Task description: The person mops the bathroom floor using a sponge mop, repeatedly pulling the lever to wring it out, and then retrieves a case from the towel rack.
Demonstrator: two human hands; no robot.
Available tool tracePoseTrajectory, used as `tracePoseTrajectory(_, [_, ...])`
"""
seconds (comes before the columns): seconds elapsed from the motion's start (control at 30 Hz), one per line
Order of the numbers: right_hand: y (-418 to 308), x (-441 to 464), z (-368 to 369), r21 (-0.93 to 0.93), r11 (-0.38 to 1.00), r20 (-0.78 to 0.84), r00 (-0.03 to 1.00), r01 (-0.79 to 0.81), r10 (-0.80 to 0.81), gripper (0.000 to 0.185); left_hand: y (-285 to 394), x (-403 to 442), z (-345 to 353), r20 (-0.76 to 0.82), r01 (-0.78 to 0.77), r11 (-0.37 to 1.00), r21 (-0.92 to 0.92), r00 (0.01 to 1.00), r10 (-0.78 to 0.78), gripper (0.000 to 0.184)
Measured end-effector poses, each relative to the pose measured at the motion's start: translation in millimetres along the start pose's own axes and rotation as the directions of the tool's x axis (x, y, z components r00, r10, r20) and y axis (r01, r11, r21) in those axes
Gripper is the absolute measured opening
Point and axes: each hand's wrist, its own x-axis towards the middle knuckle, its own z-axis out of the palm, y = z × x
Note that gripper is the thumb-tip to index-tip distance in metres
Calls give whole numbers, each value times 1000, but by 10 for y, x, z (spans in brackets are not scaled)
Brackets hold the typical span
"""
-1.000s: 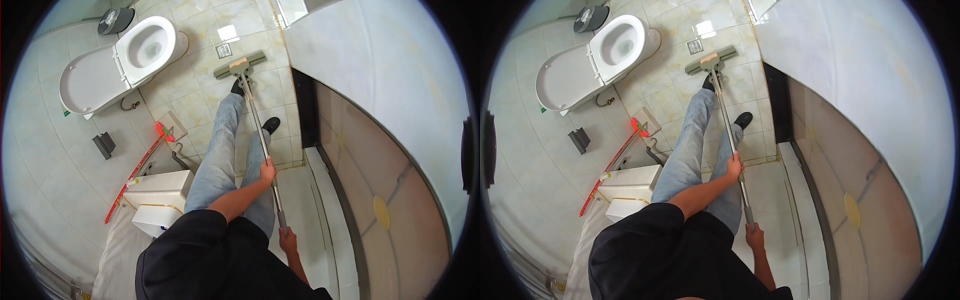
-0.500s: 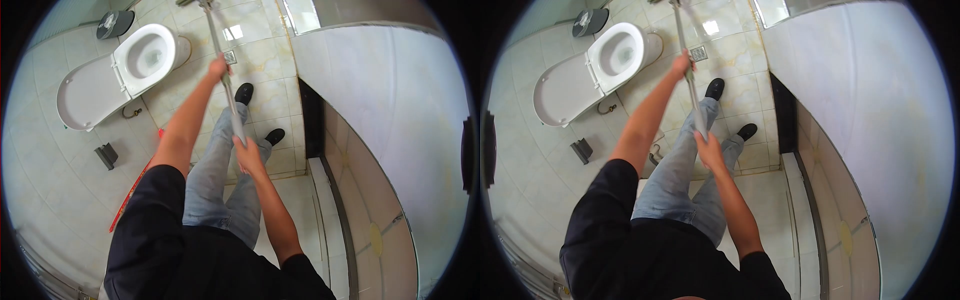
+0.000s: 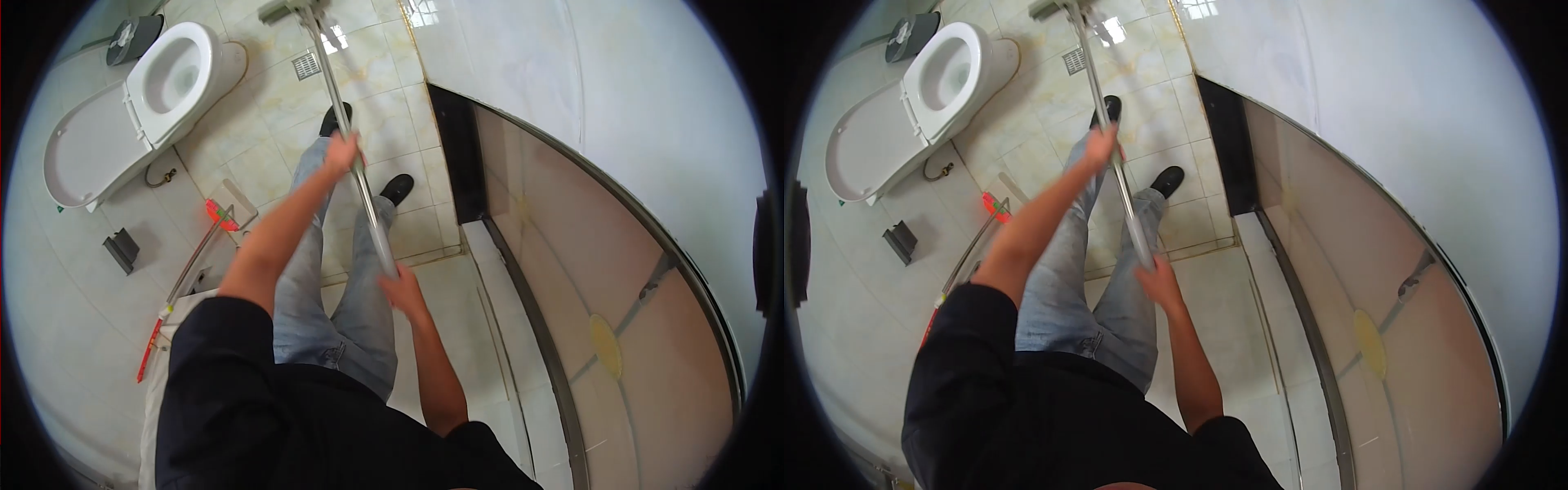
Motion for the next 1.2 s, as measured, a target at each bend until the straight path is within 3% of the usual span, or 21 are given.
tracePoseTrajectory(0.07, [759, -608, -257, -108, 990, -52, 995, -95, 90, 33, -322, -883, 397, 254, 203, 979, 18, 946, -201, 46])
tracePoseTrajectory(0.1, [1169, -883, -373, -224, 957, -114, 980, -186, 163, 40, -576, -1238, 669, 250, 224, 962, 154, 933, -257, 48])
tracePoseTrajectory(0.13, [1476, -1208, -457, -224, 949, -155, 969, -223, 192, 43, -576, -1693, 775, 349, 182, 982, 49, 918, -188, 53])
tracePoseTrajectory(0.17, [1741, -1494, -509, -235, 916, -225, 935, -325, 274, 42, -895, -2011, 1069, 347, 154, 985, 72, 922, -170, 49])
tracePoseTrajectory(0.2, [1746, -1773, -544, -113, 917, -214, 910, -383, 354, 38, -777, -2340, 1108, 473, 294, 956, 15, 840, -266, 46])
tracePoseTrajectory(0.23, [1954, -1981, -607, -54, 903, -225, 886, -426, 405, 36, -970, -2603, 1352, 577, 480, 861, -166, 756, -310, 44])
tracePoseTrajectory(0.33, [2092, -2319, -602, 148, 906, -228, 877, -397, 422, 40, -1210, -3011, 1610, 559, 396, 876, -276, 807, -189, 41])
tracePoseTrajectory(0.37, [2072, -2298, -565, 211, 901, -235, 875, -379, 423, 41, -1112, -2935, 1553, 547, 380, 878, -292, 819, -173, 41])
tracePoseTrajectory(0.43, [1816, -2116, -497, 143, 925, -262, 888, -352, 378, 44, -779, -2756, 1359, 536, 456, 836, -305, 808, -245, 39])
tracePoseTrajectory(0.57, [1283, -1543, -400, 36, 950, -309, 900, -312, 307, 46, -162, -1954, 1022, 442, 383, 894, -234, 861, -253, 40])
tracePoseTrajectory(0.63, [852, -1243, -328, 12, 956, -308, 909, -292, 281, 47, -130, -1485, 989, 229, 124, 987, -101, 969, -99, 43])
tracePoseTrajectory(0.77, [-296, -691, -124, 0, 960, -296, 917, -279, 267, 49, 512, -500, 534, 219, 169, 971, -170, 967, -130, 46])
tracePoseTrajectory(0.8, [-571, -562, -80, -15, 962, -296, 921, -271, 254, 49, 596, -246, 476, 147, 80, 986, -149, 987, -58, 47])
tracePoseTrajectory(0.83, [-831, -437, -31, -9, 961, -256, 930, -275, 264, 51, 725, -4, 372, 76, -8, 993, -119, 997, 17, 47])
tracePoseTrajectory(1.0, [-2037, 17, 243, 28, 975, -114, 968, -221, 223, 50, 1646, 976, -467, 86, 12, 998, -66, 996, -6, 56])
tracePoseTrajectory(1.07, [-2387, 168, 338, 164, 979, 34, 993, -121, 117, 45, 1823, 1376, -657, 46, -19, 998, -58, 999, 22, 59])
tracePoseTrajectory(1.1, [-2529, 259, 359, 161, 979, 38, 992, -122, 118, 45, 1944, 1529, -770, 28, -25, 998, -53, 999, 27, 60])
tracePoseTrajectory(1.17, [-2816, 456, 398, 378, 919, 288, 958, -116, 2, 41, 2130, 1904, -935, 4, -28, 998, -54, 1000, 29, 61])
tracePoseTrajectory(1.2, [-2915, 555, 434, 374, 920, 292, 956, -118, 4, 41, 2166, 2119, -960, 25, -6, 996, -94, 1000, 8, 62])
